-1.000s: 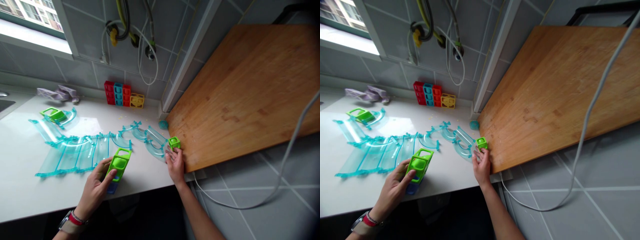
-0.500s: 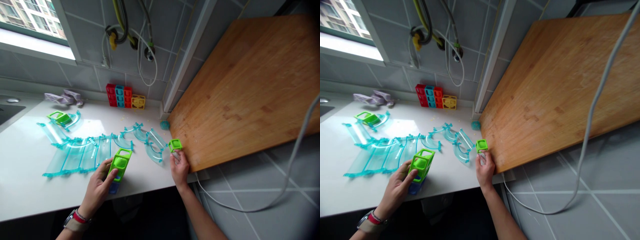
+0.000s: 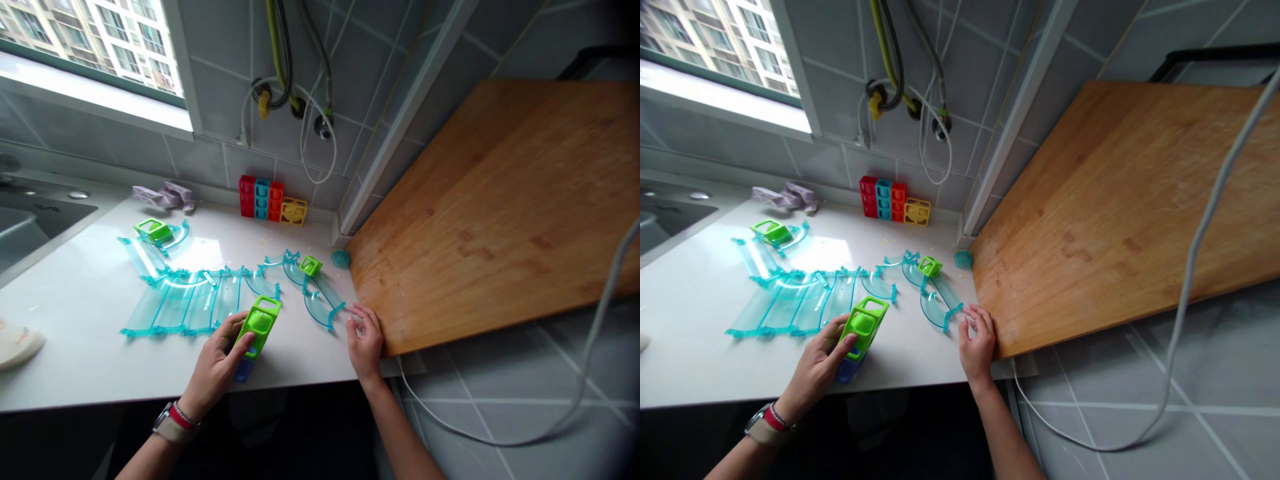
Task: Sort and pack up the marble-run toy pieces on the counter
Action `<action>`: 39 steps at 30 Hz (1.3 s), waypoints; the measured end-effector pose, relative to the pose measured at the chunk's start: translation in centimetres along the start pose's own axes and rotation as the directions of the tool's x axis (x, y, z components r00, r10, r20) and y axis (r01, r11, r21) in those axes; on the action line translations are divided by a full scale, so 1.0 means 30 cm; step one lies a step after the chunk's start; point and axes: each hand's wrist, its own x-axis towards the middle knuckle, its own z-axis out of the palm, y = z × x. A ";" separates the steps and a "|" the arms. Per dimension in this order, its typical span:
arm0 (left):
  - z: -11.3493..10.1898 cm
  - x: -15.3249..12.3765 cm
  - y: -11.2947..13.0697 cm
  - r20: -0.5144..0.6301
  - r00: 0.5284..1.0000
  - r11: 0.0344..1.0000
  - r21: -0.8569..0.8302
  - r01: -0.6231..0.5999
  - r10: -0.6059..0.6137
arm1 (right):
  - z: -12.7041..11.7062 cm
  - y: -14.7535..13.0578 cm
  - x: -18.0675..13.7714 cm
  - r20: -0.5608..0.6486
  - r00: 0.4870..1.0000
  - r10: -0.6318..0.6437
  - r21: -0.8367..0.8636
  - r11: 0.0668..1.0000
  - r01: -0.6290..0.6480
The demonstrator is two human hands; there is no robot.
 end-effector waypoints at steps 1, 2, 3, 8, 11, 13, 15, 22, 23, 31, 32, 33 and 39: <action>0.000 0.000 -0.001 0.001 1.000 1.000 -0.007 0.003 -0.003 | 0.000 -0.011 0.013 0.011 1.000 -0.028 -0.004 1.000 0.028; 0.000 -0.001 -0.002 0.001 1.000 1.000 -0.013 0.007 -0.007 | 0.004 -0.025 0.033 0.028 0.998 -0.059 -0.010 0.998 0.059; 0.000 -0.002 -0.003 -0.001 1.000 1.000 -0.017 0.010 -0.010 | 0.013 -0.039 0.060 0.052 0.995 -0.090 -0.019 0.996 0.091; 0.004 -0.005 -0.001 -0.026 1.000 1.000 -0.029 -0.001 0.000 | 0.160 -0.096 0.269 0.210 0.962 -0.176 -0.066 0.979 0.194; 0.006 -0.008 0.001 -0.028 1.000 0.999 -0.048 -0.007 0.005 | 0.288 -0.087 0.399 0.278 0.945 -0.172 -0.100 0.973 0.206; 0.005 -0.010 0.000 -0.026 1.000 0.998 -0.061 -0.012 0.011 | 0.359 -0.067 0.469 0.314 0.935 -0.162 -0.121 0.970 0.209; 0.004 -0.011 -0.001 -0.027 0.999 0.997 -0.068 -0.021 0.020 | 0.409 -0.042 0.520 0.352 0.923 -0.157 -0.133 0.968 0.215; -0.001 -0.008 0.004 -0.054 0.998 0.999 -0.026 -0.040 0.038 | 0.452 0.030 0.575 0.389 0.909 -0.147 -0.130 0.969 0.212; -0.001 -0.008 0.005 -0.048 0.998 0.999 -0.021 -0.036 0.035 | 0.452 0.034 0.571 0.381 0.913 -0.147 -0.127 0.969 0.209; 0.005 -0.010 0.002 -0.029 0.999 0.999 -0.036 -0.015 0.014 | 0.459 0.004 0.533 0.291 0.946 -0.146 -0.068 0.983 0.172; 0.007 -0.012 0.004 -0.036 0.999 0.999 -0.038 -0.020 0.018 | 0.456 -0.006 0.531 0.266 0.953 -0.144 -0.046 0.986 0.162; 0.008 -0.013 0.007 -0.042 0.999 0.999 -0.040 -0.026 0.024 | 0.451 -0.017 0.531 0.234 0.962 -0.140 -0.020 0.989 0.148; 0.008 -0.020 0.002 -0.029 0.999 0.999 -0.025 -0.033 0.032 | 0.400 -0.096 0.528 0.003 1.000 -0.004 0.205 0.979 0.003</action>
